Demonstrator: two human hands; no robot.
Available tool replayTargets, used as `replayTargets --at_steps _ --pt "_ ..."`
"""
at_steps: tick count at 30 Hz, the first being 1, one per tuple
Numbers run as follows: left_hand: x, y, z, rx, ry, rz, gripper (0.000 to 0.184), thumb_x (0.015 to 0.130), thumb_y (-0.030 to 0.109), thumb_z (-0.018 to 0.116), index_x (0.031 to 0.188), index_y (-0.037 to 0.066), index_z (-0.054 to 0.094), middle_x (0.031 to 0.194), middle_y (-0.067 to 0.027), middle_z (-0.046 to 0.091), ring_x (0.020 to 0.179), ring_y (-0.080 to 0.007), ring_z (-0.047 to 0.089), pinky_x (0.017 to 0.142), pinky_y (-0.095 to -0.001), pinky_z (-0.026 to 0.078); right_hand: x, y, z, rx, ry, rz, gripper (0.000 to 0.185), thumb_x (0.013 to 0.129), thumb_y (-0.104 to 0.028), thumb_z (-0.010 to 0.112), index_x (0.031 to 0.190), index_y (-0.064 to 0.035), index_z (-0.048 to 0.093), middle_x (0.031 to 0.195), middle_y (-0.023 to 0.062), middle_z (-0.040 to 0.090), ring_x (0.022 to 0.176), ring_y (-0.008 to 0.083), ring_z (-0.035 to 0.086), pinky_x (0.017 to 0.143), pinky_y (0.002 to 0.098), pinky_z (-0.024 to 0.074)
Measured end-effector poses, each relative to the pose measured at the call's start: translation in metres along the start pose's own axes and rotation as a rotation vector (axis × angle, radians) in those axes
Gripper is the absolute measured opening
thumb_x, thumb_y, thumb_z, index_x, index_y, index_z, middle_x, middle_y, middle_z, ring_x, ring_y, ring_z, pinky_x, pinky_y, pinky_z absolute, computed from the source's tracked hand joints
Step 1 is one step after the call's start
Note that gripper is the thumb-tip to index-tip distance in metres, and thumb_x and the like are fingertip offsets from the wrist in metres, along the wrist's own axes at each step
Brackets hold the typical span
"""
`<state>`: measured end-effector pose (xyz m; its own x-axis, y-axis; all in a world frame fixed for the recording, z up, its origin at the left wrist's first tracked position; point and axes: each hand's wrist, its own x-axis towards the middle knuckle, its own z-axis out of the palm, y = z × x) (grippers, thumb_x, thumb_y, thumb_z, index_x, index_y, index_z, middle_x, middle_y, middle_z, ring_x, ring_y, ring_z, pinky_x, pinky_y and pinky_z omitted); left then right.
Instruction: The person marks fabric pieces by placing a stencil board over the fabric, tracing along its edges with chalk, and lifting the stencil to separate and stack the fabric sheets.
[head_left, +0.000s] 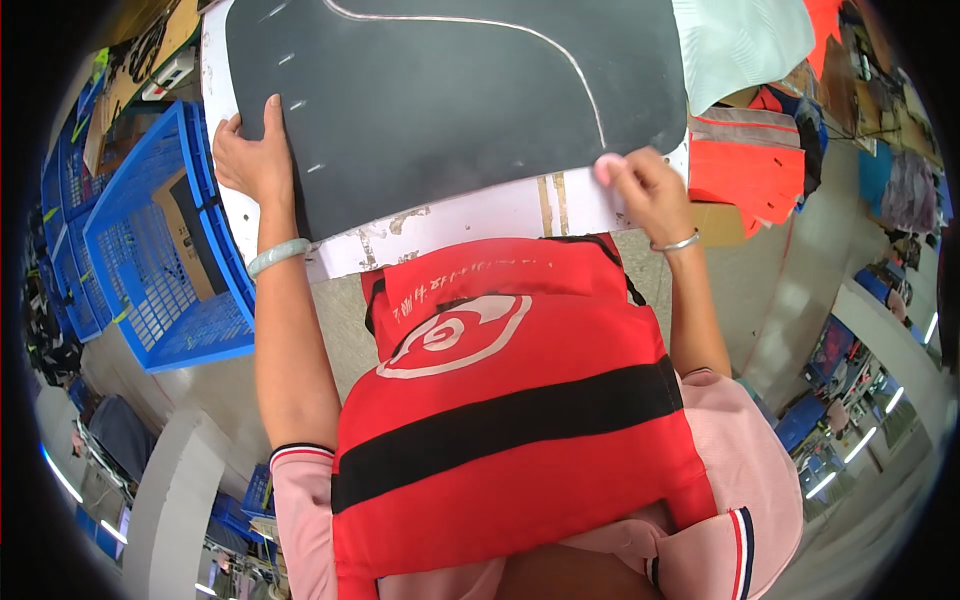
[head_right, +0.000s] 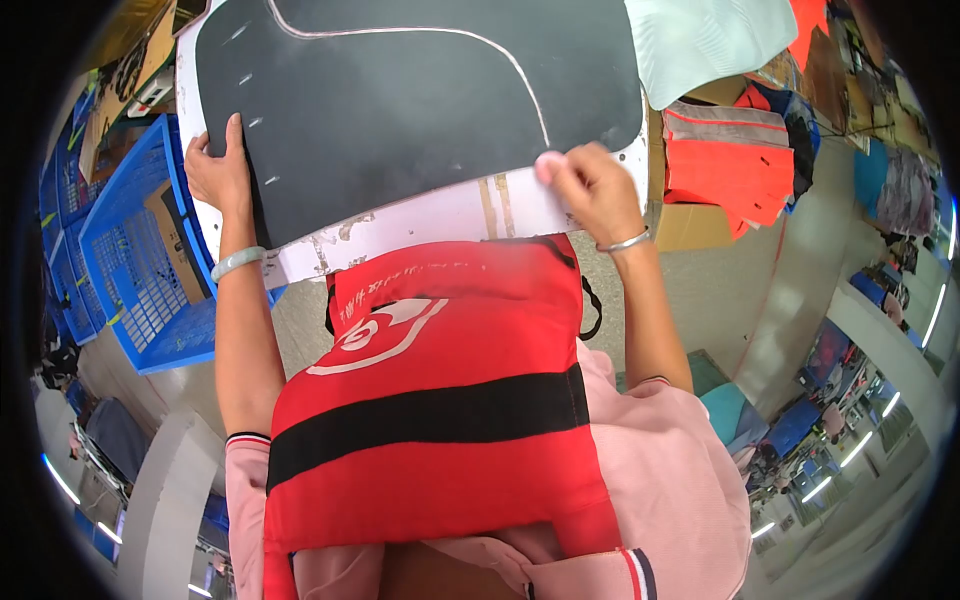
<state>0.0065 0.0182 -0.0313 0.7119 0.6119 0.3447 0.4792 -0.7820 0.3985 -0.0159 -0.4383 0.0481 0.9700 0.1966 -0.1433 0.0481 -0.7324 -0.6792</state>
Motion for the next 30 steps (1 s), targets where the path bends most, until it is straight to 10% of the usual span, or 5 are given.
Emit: replayTargets --at_steps 8,14,30 --pt "0.001 -0.011 -0.001 -0.097 -0.014 -0.005 0.053 0.079 0.048 0.068 0.111 0.005 0.062 0.126 -0.0116 0.055 0.122 -0.0262 0.046 0.106 -0.0422 0.023 -0.020 -0.015 0.005 -0.311 -0.194 -0.020 0.034 0.086 -0.036 0.060 0.072 -0.0045 0.059 0.072 0.0139 0.060 0.067 0.0328 0.060 0.059 0.0420 0.0463" --pt "0.002 -0.040 0.006 -0.255 -0.037 0.101 0.041 0.085 0.034 0.062 0.116 0.008 0.063 0.128 -0.0117 0.055 0.121 -0.0268 0.049 0.104 -0.0419 0.027 0.011 0.040 -0.022 -0.286 0.496 -0.023 0.033 0.087 -0.031 0.063 0.098 0.0004 0.061 0.096 0.0163 0.061 0.088 0.0307 0.059 0.078 0.0391 0.0468" --pt "0.039 -0.012 -0.050 -0.342 -0.181 -0.109 0.033 0.082 0.032 0.060 0.110 0.018 0.070 0.103 -0.0119 0.065 0.094 -0.0291 0.062 0.088 -0.0405 0.047 0.037 0.069 -0.021 -0.368 0.287 -0.022 0.055 0.086 -0.031 0.064 0.124 0.0078 0.052 0.125 0.0255 0.052 0.117 0.0376 0.049 0.100 0.0408 0.0382"
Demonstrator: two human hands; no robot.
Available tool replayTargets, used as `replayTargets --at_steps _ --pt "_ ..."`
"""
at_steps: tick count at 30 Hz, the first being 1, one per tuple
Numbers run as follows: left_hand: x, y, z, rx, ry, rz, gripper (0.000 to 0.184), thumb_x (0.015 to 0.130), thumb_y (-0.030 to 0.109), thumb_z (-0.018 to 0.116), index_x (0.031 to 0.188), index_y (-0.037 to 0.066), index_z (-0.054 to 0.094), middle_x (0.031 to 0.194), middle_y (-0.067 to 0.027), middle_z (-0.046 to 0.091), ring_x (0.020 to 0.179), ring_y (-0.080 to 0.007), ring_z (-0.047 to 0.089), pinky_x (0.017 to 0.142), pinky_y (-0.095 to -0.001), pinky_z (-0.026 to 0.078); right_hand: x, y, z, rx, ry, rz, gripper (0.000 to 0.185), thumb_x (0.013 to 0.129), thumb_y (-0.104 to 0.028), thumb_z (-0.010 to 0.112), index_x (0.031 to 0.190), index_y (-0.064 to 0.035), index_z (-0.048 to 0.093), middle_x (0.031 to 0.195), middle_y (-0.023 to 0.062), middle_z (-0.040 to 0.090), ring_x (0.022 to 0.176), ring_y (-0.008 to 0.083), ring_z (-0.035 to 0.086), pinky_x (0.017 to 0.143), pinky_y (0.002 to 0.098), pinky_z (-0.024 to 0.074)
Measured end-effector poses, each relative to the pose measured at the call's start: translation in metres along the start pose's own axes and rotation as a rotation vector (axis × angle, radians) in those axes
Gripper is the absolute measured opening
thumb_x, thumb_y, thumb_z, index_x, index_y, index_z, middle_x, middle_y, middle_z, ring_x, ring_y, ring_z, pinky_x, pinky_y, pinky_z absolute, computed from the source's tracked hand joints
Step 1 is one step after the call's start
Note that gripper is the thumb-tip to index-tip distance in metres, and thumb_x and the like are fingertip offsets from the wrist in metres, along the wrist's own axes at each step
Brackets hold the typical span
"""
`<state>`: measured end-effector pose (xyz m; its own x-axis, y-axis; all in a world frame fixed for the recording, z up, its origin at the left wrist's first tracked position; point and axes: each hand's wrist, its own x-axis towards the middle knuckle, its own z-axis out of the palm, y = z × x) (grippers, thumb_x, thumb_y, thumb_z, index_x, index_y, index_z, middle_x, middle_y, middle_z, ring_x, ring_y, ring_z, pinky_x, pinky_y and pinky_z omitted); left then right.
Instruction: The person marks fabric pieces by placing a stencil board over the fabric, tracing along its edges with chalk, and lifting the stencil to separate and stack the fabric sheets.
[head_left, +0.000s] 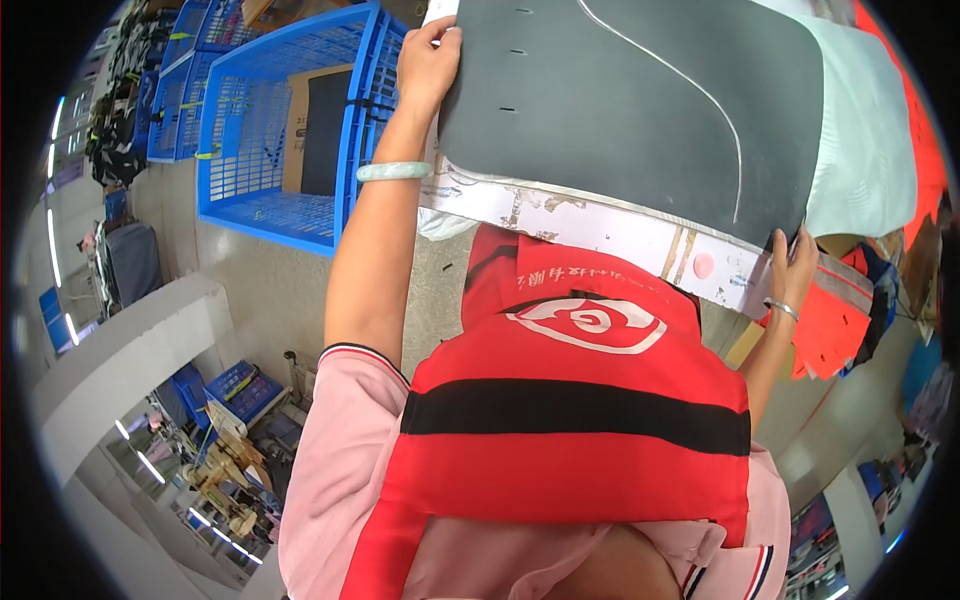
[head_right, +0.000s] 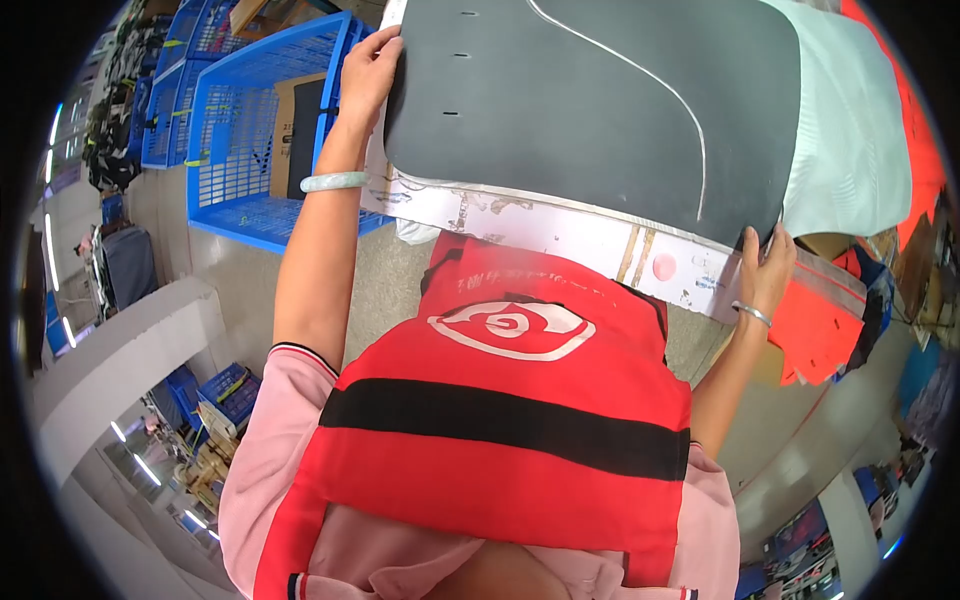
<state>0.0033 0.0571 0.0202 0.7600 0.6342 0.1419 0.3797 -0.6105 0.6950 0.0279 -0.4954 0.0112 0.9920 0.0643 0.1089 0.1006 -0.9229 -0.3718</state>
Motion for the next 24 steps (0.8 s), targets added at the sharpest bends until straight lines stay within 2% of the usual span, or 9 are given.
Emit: replayTargets --at_steps 2,6,9,10,12,15,19,21,24 --pt "0.005 0.006 -0.010 -0.347 -0.154 -0.017 0.033 0.087 0.026 0.064 0.115 0.009 0.066 0.097 -0.0033 0.064 0.083 -0.0135 0.059 0.077 -0.0251 0.048 0.001 -0.002 0.002 -0.164 0.046 -0.087 0.053 0.087 -0.029 0.063 0.124 0.0064 0.052 0.126 0.0256 0.051 0.118 0.0380 0.049 0.101 0.0423 0.0377" --pt "0.008 0.026 -0.033 -0.495 -0.377 -0.246 0.037 0.085 0.024 0.069 0.118 0.010 0.062 0.093 0.0005 0.064 0.080 -0.0077 0.060 0.069 -0.0219 0.048 -0.013 -0.074 -0.006 0.021 0.258 -0.318 0.036 0.086 -0.016 0.063 0.115 0.0029 0.057 0.116 0.0204 0.057 0.110 0.0345 0.053 0.095 0.0425 0.0415" --pt "0.009 0.054 -0.041 -0.795 -0.585 -0.288 0.036 0.086 0.026 0.067 0.116 0.006 0.062 0.093 -0.0010 0.064 0.079 -0.0084 0.062 0.068 -0.0238 0.050 -0.040 -0.143 -0.009 0.709 -0.495 -0.216 0.016 0.089 -0.008 0.057 0.101 -0.0013 0.065 0.101 0.0112 0.065 0.096 0.0214 0.060 0.087 0.0328 0.0456" --pt "0.014 0.068 -0.043 -0.946 -0.659 -0.345 0.040 0.089 0.014 0.062 0.124 -0.003 0.054 0.112 -0.0122 0.062 0.103 -0.0180 0.060 0.085 -0.0270 0.048 -0.047 -0.166 -0.005 0.828 -0.775 -0.226 0.017 0.091 -0.009 0.055 0.102 -0.0005 0.065 0.101 0.0110 0.066 0.093 0.0206 0.063 0.084 0.0324 0.0475" --pt "0.022 0.090 -0.050 -0.879 -0.687 -0.307 0.041 0.089 0.017 0.062 0.123 -0.005 0.053 0.110 -0.0122 0.063 0.100 -0.0172 0.060 0.082 -0.0271 0.049 -0.052 -0.215 0.002 0.850 -0.950 -0.514 0.019 0.090 -0.009 0.055 0.105 -0.0010 0.064 0.100 0.0150 0.066 0.094 0.0278 0.064 0.083 0.0332 0.0492" --pt "0.027 0.102 -0.051 -0.623 -0.620 -0.152 0.042 0.089 0.020 0.061 0.119 -0.008 0.055 0.102 -0.0122 0.065 0.093 -0.0149 0.060 0.078 -0.0272 0.048 -0.048 -0.251 0.019 0.728 -0.741 -0.746 0.022 0.090 -0.007 0.056 0.109 0.0006 0.064 0.100 0.0142 0.066 0.091 0.0251 0.064 0.083 0.0313 0.0489" --pt "0.027 0.090 -0.049 -0.241 -0.569 0.115 0.033 0.090 0.021 0.059 0.110 -0.006 0.060 0.099 -0.0131 0.066 0.089 -0.0145 0.062 0.077 -0.0277 0.050 -0.034 -0.260 0.016 0.728 -0.791 -0.784 0.022 0.090 -0.007 0.056 0.109 0.0004 0.064 0.099 0.0140 0.066 0.088 0.0250 0.065 0.080 0.0305 0.0496" --pt "0.025 0.064 -0.043 -0.338 -0.723 -0.139 0.036 0.089 0.030 0.064 0.111 0.003 0.061 0.093 -0.0019 0.064 0.077 -0.0080 0.063 0.067 -0.0237 0.052 -0.031 -0.253 0.015 0.696 -0.833 -0.650 0.022 0.090 -0.008 0.056 0.109 0.0002 0.064 0.097 0.0135 0.067 0.087 0.0240 0.065 0.077 0.0300 0.0498" --pt "0.007 0.025 -0.036 -0.616 -0.797 -0.361 0.037 0.091 0.036 0.061 0.111 0.004 0.059 0.094 -0.0036 0.065 0.082 -0.0087 0.063 0.070 -0.0248 0.054 -0.036 -0.237 0.014 0.655 -0.829 -0.545 0.021 0.087 -0.011 0.057 0.105 -0.0013 0.065 0.093 0.0154 0.065 0.082 0.0306 0.064 0.074 0.0342 0.0502"
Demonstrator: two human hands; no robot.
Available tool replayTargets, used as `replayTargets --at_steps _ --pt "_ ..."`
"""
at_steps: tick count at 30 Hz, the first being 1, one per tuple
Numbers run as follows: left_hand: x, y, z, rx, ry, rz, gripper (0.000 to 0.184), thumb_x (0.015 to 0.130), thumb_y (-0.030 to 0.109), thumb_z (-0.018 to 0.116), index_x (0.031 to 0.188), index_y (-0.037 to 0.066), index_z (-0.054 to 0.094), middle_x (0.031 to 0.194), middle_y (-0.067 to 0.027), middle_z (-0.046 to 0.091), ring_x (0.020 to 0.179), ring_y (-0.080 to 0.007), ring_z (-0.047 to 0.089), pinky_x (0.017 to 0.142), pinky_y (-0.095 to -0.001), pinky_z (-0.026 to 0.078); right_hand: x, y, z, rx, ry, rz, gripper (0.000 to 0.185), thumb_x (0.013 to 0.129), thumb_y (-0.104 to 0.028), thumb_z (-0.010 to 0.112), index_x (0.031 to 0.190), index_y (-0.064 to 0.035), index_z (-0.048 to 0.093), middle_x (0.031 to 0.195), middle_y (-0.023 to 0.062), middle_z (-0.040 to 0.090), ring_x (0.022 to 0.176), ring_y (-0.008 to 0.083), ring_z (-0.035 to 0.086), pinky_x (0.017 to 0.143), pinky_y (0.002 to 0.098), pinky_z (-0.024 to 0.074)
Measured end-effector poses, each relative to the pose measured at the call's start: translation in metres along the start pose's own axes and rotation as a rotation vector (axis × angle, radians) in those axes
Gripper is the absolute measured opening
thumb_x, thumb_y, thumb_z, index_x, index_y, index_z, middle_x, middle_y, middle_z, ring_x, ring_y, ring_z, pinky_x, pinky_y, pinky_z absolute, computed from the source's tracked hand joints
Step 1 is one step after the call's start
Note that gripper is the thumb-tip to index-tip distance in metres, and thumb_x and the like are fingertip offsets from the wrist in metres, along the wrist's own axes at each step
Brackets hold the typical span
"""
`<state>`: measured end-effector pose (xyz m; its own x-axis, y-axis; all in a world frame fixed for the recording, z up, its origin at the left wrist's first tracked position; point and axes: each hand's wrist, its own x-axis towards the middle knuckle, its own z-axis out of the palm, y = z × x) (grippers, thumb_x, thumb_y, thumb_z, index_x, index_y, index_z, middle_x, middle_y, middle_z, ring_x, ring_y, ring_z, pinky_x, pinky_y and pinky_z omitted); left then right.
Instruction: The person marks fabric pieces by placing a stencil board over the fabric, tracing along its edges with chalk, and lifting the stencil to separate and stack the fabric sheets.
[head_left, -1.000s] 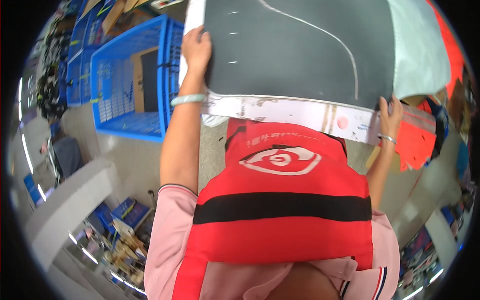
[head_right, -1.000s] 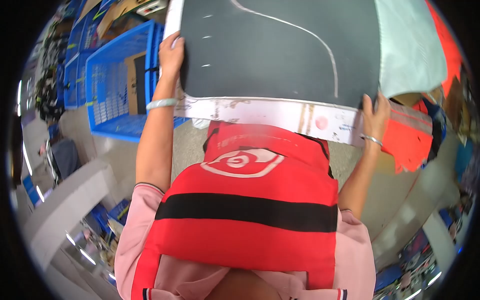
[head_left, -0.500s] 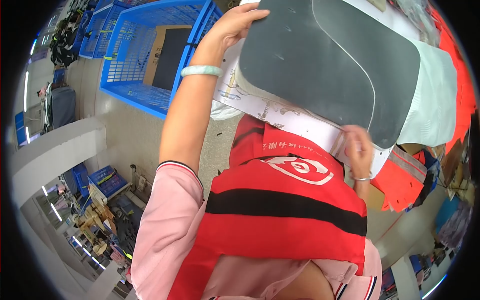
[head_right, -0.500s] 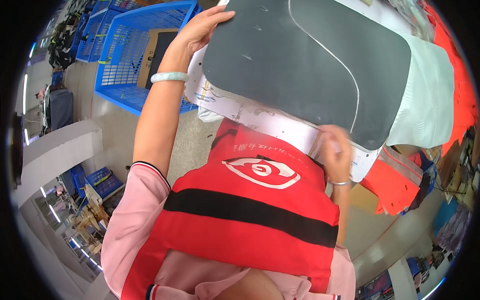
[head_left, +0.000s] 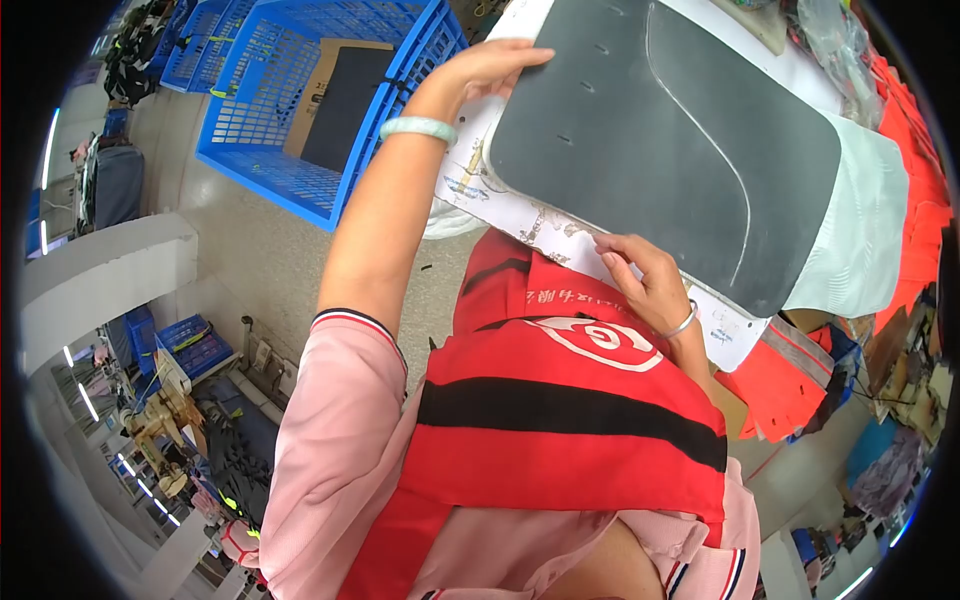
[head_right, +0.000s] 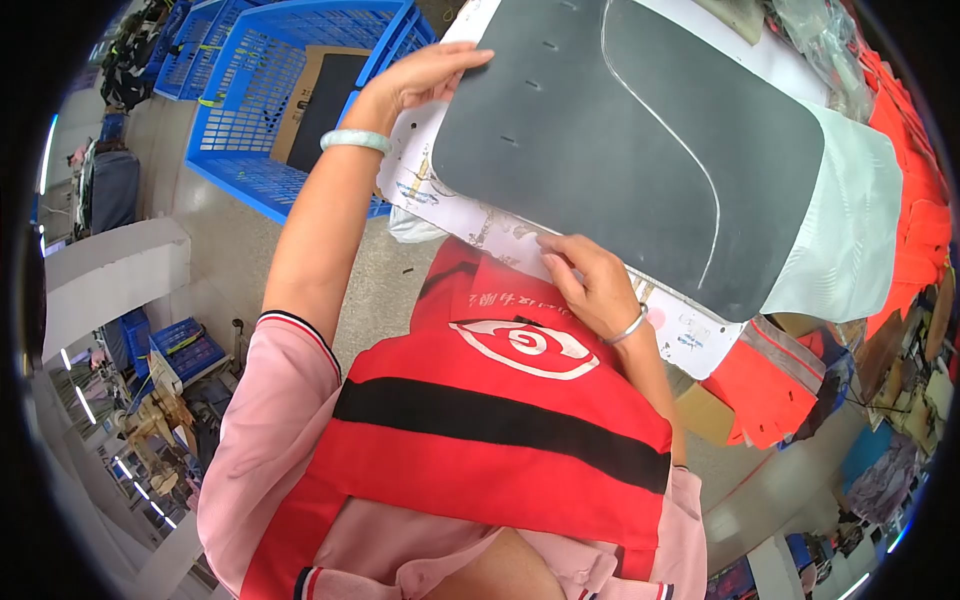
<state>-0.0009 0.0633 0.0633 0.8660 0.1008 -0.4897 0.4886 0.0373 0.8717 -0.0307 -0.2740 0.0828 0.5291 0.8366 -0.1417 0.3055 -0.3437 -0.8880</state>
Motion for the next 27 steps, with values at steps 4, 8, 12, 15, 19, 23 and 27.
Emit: replayTargets --at_steps 4,8,12,15,19,23,27 --pt "-0.010 -0.021 0.005 -0.315 -0.050 -0.052 0.037 0.091 0.030 0.061 0.117 0.004 0.055 0.108 -0.0070 0.065 0.092 -0.0135 0.065 0.079 -0.0305 0.056 -0.022 0.022 0.004 0.041 0.024 0.134 0.027 0.089 -0.016 0.058 0.112 -0.0008 0.062 0.100 0.0161 0.065 0.087 0.0299 0.064 0.077 0.0325 0.0508" --pt "0.001 0.008 0.017 -0.491 -0.194 0.090 0.034 0.092 0.019 0.060 0.118 -0.001 0.054 0.112 -0.0094 0.063 0.096 -0.0177 0.065 0.083 -0.0308 0.055 -0.021 0.013 0.005 0.134 -0.021 0.176 0.034 0.090 -0.018 0.058 0.120 -0.0011 0.058 0.110 0.0178 0.063 0.099 0.0307 0.062 0.085 0.0335 0.0492" --pt "0.014 0.050 0.032 -0.472 -0.175 0.122 0.035 0.094 0.017 0.055 0.124 -0.002 0.052 0.111 -0.0099 0.065 0.095 -0.0147 0.066 0.080 -0.0246 0.056 0.007 0.003 0.020 -0.173 -0.044 -0.163 0.051 0.087 -0.019 0.061 0.132 -0.0005 0.046 0.130 0.0207 0.051 0.121 0.0351 0.049 0.101 0.0397 0.0383" --pt "0.031 0.055 0.036 -0.689 -0.293 0.152 0.025 0.091 0.019 0.058 0.105 -0.002 0.062 0.095 -0.0115 0.068 0.085 -0.0172 0.065 0.074 -0.0287 0.053 0.031 0.009 0.032 -0.387 0.101 -0.274 0.063 0.084 -0.021 0.064 0.138 -0.0007 0.039 0.140 0.0206 0.041 0.128 0.0380 0.040 0.107 0.0427 0.0318" --pt "0.016 0.073 0.055 -0.765 -0.342 0.187 0.019 0.091 0.017 0.057 0.101 0.002 0.061 0.090 -0.0077 0.068 0.079 -0.0183 0.067 0.071 -0.0296 0.056 0.073 0.035 0.035 -0.684 0.216 -0.123 0.070 0.079 -0.029 0.069 0.137 -0.0010 0.040 0.139 0.0192 0.041 0.123 0.0378 0.044 0.102 0.0445 0.0365" --pt "0.021 0.097 0.067 -0.809 -0.506 0.244 0.014 0.090 0.019 0.058 0.095 0.006 0.061 0.088 -0.0058 0.068 0.077 -0.0179 0.066 0.069 -0.0313 0.056 0.103 0.037 0.033 -0.761 0.283 -0.103 0.063 0.074 -0.032 0.071 0.123 0.0000 0.049 0.122 0.0172 0.051 0.107 0.0364 0.052 0.090 0.0453 0.0428" --pt "0.025 0.132 0.095 -0.662 -0.449 0.315 0.014 0.088 0.023 0.059 0.088 0.009 0.058 0.080 -0.0059 0.065 0.070 -0.0192 0.064 0.066 -0.0360 0.055 0.111 0.011 0.039 -0.901 0.211 -0.137 0.035 0.071 -0.028 0.069 0.092 -0.0034 0.057 0.096 0.0181 0.057 0.088 0.0315 0.059 0.076 0.0446 0.0476"
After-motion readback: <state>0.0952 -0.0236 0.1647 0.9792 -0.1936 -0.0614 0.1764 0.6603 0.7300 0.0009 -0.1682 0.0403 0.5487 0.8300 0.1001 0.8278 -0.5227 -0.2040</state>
